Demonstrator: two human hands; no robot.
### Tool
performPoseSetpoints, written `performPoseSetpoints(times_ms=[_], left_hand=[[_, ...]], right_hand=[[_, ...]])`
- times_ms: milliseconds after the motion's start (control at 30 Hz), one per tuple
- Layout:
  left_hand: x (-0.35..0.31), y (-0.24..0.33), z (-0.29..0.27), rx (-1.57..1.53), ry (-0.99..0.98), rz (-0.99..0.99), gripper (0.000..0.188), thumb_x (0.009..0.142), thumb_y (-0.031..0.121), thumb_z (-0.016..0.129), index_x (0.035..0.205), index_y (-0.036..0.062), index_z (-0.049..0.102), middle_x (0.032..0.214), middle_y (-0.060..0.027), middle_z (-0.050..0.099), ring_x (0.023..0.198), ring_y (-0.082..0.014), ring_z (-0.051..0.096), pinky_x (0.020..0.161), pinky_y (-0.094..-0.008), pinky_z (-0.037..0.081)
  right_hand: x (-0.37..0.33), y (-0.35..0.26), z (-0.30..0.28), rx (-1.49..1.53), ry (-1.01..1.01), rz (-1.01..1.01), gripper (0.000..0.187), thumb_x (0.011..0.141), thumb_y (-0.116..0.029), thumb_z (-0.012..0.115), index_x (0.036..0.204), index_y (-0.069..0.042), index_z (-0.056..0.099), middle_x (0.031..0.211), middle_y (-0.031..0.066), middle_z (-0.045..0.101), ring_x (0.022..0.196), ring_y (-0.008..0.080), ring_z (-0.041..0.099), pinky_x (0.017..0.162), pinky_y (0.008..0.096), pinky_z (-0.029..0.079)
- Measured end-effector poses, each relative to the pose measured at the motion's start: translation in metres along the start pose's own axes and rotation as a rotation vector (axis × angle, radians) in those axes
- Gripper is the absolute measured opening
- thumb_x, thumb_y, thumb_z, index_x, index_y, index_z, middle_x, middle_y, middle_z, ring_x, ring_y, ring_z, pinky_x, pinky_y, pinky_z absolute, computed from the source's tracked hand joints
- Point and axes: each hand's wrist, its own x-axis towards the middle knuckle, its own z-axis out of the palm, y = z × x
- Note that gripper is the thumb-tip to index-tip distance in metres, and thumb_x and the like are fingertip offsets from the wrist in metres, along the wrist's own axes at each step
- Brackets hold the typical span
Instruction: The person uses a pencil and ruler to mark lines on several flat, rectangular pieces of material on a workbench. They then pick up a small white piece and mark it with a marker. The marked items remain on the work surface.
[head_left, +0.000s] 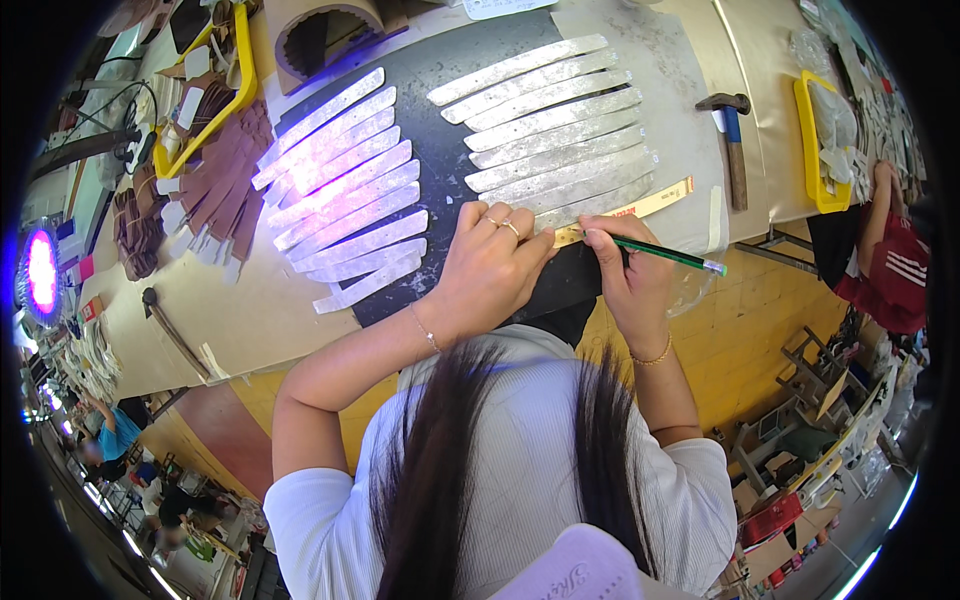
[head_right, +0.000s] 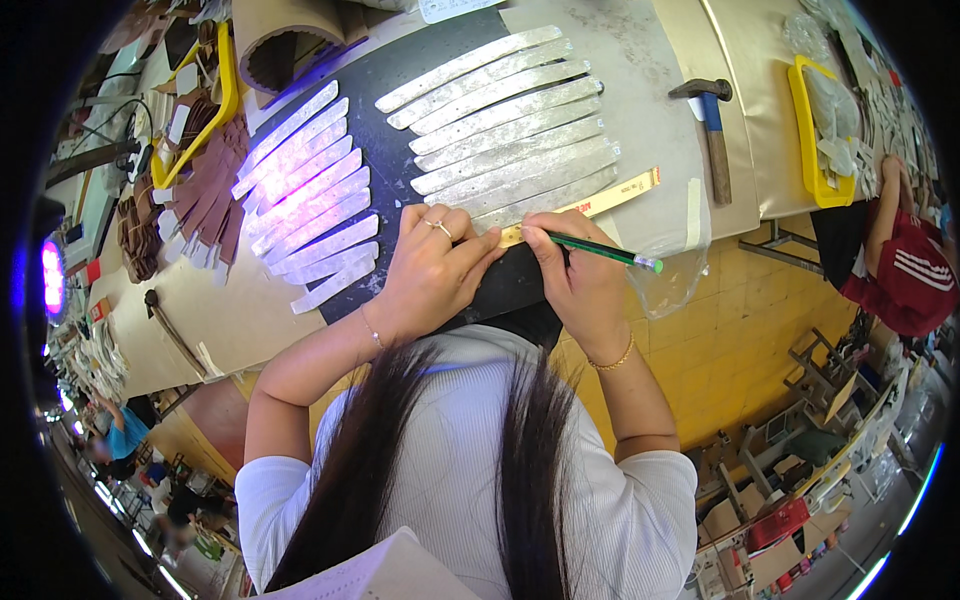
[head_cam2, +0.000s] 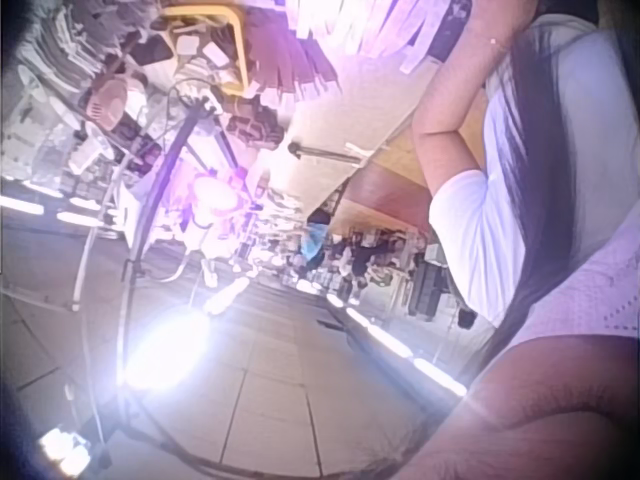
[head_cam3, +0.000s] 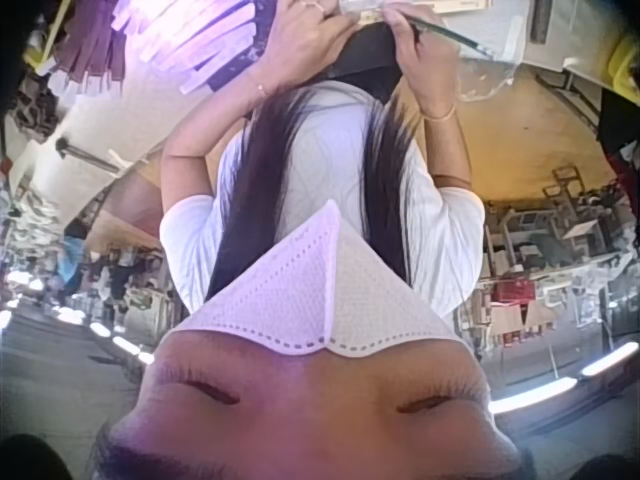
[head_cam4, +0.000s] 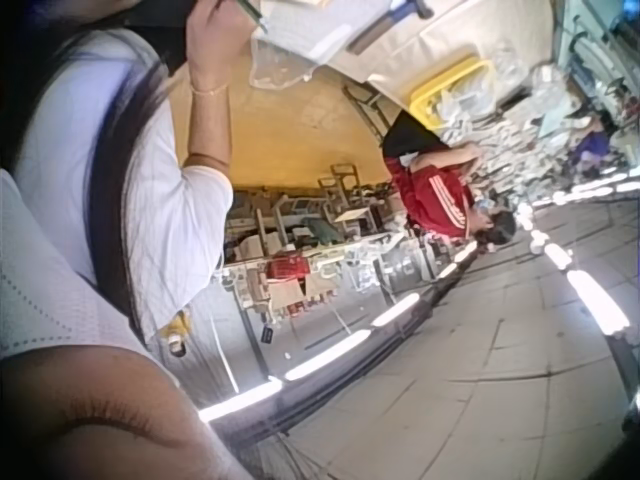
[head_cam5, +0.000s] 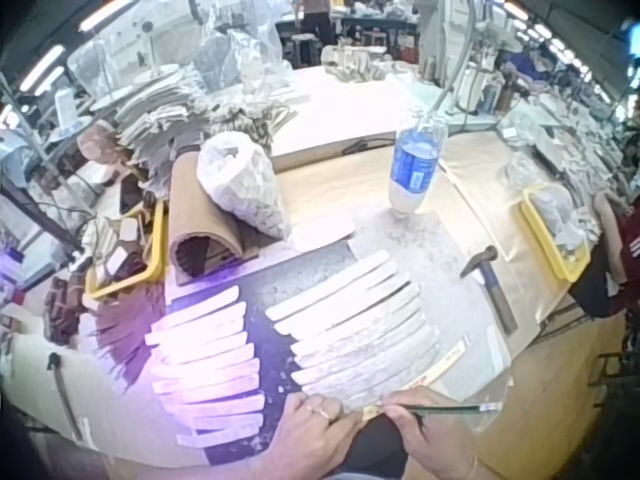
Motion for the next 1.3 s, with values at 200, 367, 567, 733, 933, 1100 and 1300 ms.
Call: performPoseSetpoints(times_ms=[200,367,567,733,933,1100,1300], left_hand=[[0.0,0.0,0.001,0.043,0.005,0.03,0.018,0.081,0.014,0.078,0.097,0.0077,0.072,0.081,-0.0033,0.053,0.079,-0.0224,0.054,0.076,-0.0384,0.037],[0.0,0.002,0.001,0.07,0.003,0.037,0.016,0.082,0.013,0.078,0.095,0.0073,0.071,0.081,-0.0036,0.051,0.078,-0.0222,0.053,0.076,-0.0384,0.037],[0.001,0.004,0.0,0.092,0.006,0.039,0.015,0.082,0.013,0.077,0.095,0.0071,0.071,0.081,-0.0039,0.05,0.078,-0.022,0.053,0.076,-0.0383,0.037],[0.0,0.003,0.0,0.096,-0.002,0.041,0.015,0.083,0.014,0.077,0.095,0.007,0.072,0.081,-0.0039,0.051,0.079,-0.0218,0.054,0.077,-0.0377,0.037],[0.001,-0.001,-0.008,-0.018,0.018,0.045,0.02,0.081,0.013,0.08,0.099,0.0071,0.073,0.081,-0.003,0.054,0.079,-0.0209,0.055,0.077,-0.0371,0.038],[0.004,-0.006,-0.036,0.099,0.149,0.203,0.024,0.079,0.012,0.08,0.101,0.0055,0.072,0.086,-0.0015,0.057,0.082,-0.0189,0.058,0.078,-0.0373,0.041],[0.007,-0.03,-0.069,0.224,0.157,0.297,0.039,0.075,0.011,0.083,0.112,0.0096,0.072,0.104,-0.0033,0.062,0.094,-0.02,0.061,0.084,-0.0396,0.043]], right_hand=[[0.001,0.001,0.0,-0.047,-0.021,-0.037,0.013,0.095,-0.012,0.07,0.099,0.0,0.07,0.09,0.0129,0.071,0.076,0.0261,0.067,0.07,0.0328,0.052],[0.001,0.004,0.002,-0.103,-0.008,-0.098,0.011,0.093,-0.01,0.072,0.097,-0.001,0.07,0.09,0.0127,0.072,0.078,0.0275,0.068,0.071,0.0348,0.054],[0.006,0.0,0.001,-0.201,-0.042,-0.171,0.009,0.09,-0.009,0.073,0.094,-0.002,0.07,0.09,0.0117,0.072,0.079,0.0287,0.069,0.072,0.0352,0.055],[0.005,0.002,0.001,-0.172,-0.05,-0.143,0.008,0.091,-0.008,0.072,0.095,-0.001,0.07,0.091,0.0115,0.073,0.082,0.0273,0.07,0.075,0.0342,0.055],[0.012,-0.008,-0.023,0.112,0.107,-0.104,0.015,0.092,-0.002,0.07,0.107,-0.003,0.072,0.112,0.0105,0.075,0.106,0.0336,0.07,0.09,0.035,0.054],[0.039,-0.024,-0.058,-0.487,-0.137,-0.406,0.029,0.081,-0.016,0.08,0.109,-0.009,0.071,0.115,0.0057,0.075,0.124,0.0323,0.062,0.106,0.0461,0.042],[0.052,-0.033,-0.067,-0.584,-0.331,-0.358,0.022,0.082,-0.014,0.078,0.102,-0.009,0.071,0.094,0.0069,0.07,0.094,0.0262,0.068,0.089,0.0406,0.049]])
